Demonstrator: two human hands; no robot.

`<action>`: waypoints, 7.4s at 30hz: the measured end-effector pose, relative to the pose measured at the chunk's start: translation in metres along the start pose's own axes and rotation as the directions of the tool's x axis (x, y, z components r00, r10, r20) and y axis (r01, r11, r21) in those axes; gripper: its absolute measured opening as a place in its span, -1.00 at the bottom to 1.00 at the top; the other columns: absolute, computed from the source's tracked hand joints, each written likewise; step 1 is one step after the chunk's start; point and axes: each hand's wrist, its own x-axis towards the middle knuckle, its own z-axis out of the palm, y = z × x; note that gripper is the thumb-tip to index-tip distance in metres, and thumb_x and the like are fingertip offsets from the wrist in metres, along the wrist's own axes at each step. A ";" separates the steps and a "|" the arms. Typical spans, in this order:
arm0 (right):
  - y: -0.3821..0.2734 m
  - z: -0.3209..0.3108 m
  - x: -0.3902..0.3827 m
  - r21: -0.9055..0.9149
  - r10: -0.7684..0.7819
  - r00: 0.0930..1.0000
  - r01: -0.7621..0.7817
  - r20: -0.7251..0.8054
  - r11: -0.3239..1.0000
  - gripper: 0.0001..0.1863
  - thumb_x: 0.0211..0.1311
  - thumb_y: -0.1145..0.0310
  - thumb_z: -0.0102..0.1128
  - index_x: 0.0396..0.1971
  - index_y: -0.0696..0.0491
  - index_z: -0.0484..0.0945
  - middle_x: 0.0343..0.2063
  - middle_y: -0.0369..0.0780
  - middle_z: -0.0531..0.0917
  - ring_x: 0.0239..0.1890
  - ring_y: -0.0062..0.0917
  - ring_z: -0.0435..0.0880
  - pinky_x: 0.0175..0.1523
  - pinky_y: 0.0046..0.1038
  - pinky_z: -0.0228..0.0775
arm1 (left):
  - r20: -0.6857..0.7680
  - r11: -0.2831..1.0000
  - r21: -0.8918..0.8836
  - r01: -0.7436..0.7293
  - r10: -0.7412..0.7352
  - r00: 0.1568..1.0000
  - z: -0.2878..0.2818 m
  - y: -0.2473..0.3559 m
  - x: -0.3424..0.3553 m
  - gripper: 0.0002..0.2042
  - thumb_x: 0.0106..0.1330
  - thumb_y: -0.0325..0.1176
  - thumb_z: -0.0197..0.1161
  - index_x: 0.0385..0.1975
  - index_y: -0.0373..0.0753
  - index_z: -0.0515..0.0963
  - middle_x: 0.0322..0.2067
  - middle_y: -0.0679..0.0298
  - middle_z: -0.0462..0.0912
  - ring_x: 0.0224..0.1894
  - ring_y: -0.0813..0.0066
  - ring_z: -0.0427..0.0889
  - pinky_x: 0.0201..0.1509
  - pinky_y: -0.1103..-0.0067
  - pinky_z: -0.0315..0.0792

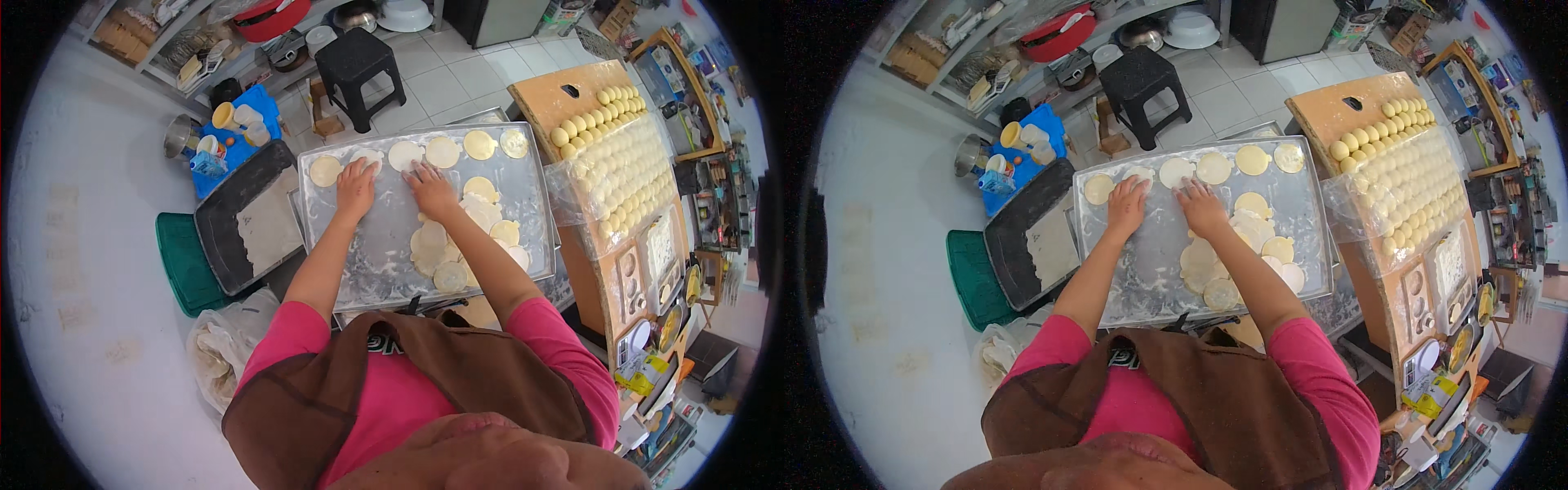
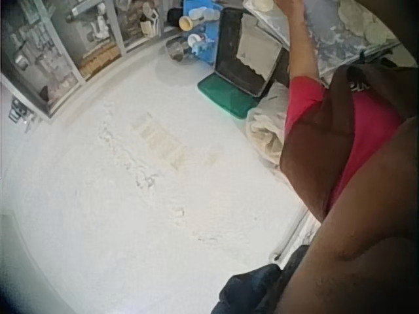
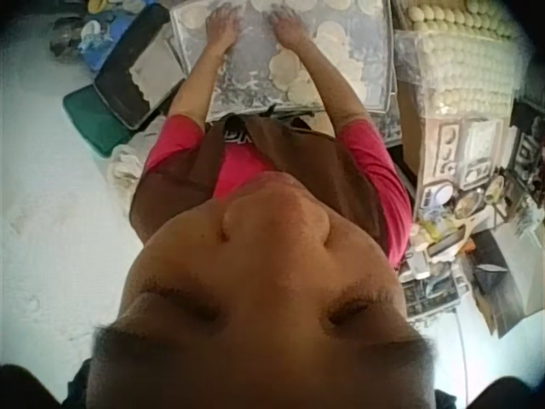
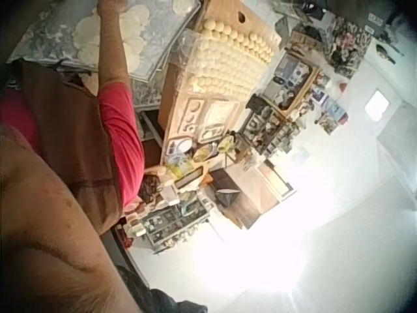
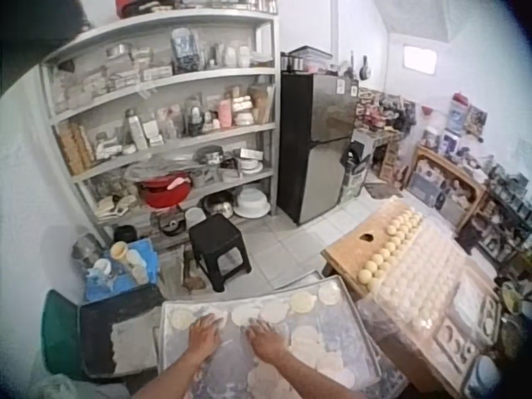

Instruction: The person picks up a tray of flattened dough rounds and places them individually onto a larger metal baking sheet, then moves to a counter to prepare more dough by hand.

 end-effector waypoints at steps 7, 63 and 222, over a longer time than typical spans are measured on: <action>-0.011 0.012 0.008 -0.016 0.045 0.999 -0.045 0.010 0.999 -0.46 0.21 0.30 0.04 0.22 -0.05 0.25 0.28 -0.10 0.18 0.33 -0.24 0.15 0.36 -0.16 -0.02 | -0.019 0.997 -0.021 -0.075 0.075 0.997 0.003 -0.020 0.001 -0.66 0.11 -0.46 0.15 -0.08 -0.06 0.53 0.08 0.21 0.44 0.17 0.21 0.35 0.20 0.30 0.20; 0.048 -0.031 -0.131 0.148 0.750 0.661 -0.739 -0.031 0.658 0.02 -0.25 -0.09 0.45 0.26 -0.06 0.17 0.25 0.03 0.19 0.24 -0.08 0.24 0.26 -0.09 0.15 | 0.054 0.994 -0.040 -0.102 0.104 0.993 -0.008 0.020 -0.033 -0.32 0.13 -0.03 0.25 0.23 -0.18 0.22 0.25 0.06 0.19 0.26 0.09 0.18 0.29 0.20 0.08; 0.184 -0.091 -0.299 0.907 0.737 0.675 -0.324 0.022 0.269 -0.60 -0.04 0.63 0.20 -0.11 0.13 0.49 -0.49 -0.20 0.54 -0.52 -0.55 0.58 -0.49 -0.52 0.46 | 0.416 0.659 -0.690 0.298 0.024 0.909 0.069 0.289 -0.106 -0.66 0.41 -0.17 -0.03 -0.14 -0.35 0.49 -0.15 0.05 0.58 0.00 0.18 0.54 0.11 0.35 0.38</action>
